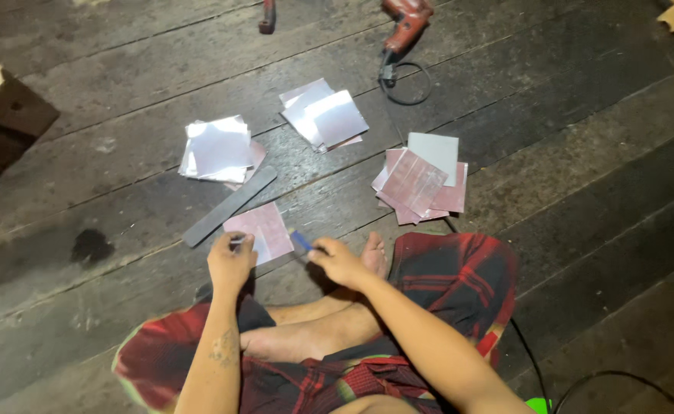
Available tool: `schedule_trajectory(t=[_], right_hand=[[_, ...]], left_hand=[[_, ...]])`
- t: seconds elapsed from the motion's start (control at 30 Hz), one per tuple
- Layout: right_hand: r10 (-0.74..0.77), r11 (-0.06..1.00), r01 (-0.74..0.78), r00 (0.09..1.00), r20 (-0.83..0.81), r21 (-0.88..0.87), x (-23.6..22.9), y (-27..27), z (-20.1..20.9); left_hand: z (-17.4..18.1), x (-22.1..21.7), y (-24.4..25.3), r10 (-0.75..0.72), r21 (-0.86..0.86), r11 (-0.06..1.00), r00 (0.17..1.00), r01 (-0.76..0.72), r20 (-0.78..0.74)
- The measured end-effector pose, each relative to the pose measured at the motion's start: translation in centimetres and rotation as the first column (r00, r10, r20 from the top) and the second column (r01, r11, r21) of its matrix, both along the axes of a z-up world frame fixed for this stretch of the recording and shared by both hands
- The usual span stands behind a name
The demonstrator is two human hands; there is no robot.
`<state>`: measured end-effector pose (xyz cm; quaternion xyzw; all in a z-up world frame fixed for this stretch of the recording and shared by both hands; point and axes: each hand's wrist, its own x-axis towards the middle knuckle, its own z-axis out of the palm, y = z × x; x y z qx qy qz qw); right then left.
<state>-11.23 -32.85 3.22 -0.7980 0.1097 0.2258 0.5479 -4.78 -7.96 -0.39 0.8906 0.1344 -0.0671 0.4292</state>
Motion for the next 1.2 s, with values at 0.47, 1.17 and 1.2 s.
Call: schedule_trajectory(t=[0.47, 1.17, 1.2], right_hand=[[-0.464, 0.514, 0.464, 0.858, -0.222, 0.721, 0.9, -5.4, 0.3], [0.087, 0.911, 0.104, 0.898, 0.432, -0.399, 8.7, 2.2, -2.7], [0.168, 0.901, 0.050, 0.876, 0.452, -0.431, 9.3, 3.3, -1.9]], left_hand=[[0.9, 5.2, 1.7, -0.215, 0.540, 0.807, 0.971, 0.239, -0.109], [1.3, 4.9, 3.8, -0.495, 0.482, 0.727, 0.860, 0.489, -0.126], [2.1, 5.0, 3.6, -0.514, 0.456, 0.721, 0.844, 0.522, -0.153]])
